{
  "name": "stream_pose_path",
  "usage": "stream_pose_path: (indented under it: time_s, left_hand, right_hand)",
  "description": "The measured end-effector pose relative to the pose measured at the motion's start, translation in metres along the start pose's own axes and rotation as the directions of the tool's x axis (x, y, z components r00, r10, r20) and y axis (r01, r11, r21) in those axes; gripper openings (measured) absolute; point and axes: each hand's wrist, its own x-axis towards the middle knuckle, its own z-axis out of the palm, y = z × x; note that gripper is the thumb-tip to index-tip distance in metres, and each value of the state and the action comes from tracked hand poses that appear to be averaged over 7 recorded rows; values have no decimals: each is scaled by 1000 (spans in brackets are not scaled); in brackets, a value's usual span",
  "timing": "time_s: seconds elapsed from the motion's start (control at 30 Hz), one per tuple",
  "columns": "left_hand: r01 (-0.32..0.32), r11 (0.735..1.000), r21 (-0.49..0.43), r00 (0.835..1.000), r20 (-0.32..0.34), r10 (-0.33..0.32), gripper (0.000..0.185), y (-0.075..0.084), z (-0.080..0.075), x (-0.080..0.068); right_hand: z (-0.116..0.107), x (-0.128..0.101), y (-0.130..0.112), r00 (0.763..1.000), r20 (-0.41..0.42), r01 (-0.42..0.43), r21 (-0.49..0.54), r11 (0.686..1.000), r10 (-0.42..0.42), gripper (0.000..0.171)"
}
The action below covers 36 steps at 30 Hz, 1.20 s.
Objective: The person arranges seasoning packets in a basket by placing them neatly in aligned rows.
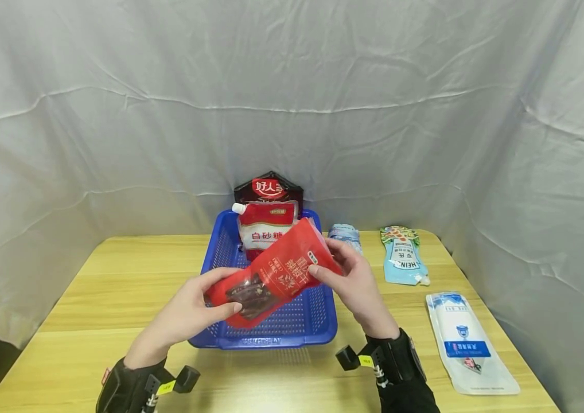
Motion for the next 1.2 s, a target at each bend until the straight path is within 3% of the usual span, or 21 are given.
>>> stream_pose_path:
  time_s: [0.27,0.63,0.8,0.93,1.07,1.2]
  left_hand:
    - [-10,999,46,999,51,7,48,-1,-2,-2]
    - [-19,1000,8,998,62,18,49,-7,-7,-1]
    - [-68,997,43,997,-16,69,47,-13,-17,-3]
    - [-51,993,109,991,-120,64,47,-17,-29,-7]
    - [-18,979,202,972,-228,65,45,-21,-43,-10]
    - [24,948,318,953,-293,75,41,-27,-53,-11]
  right_hand:
    - [-1,-1,2,992,125,-7,-82,997,17,51]
    - [4,-4,-6,997,79,31,-100,995,-23,51]
    - [2,2,-14,995,71,79,-177,981,-67,49]
    - [-1,11,-27,990,67,141,-302,943,-127,49]
    - [-2,23,-42,976,91,217,-444,869,-197,43]
    - [0,39,-51,965,137,264,-532,805,-226,39]
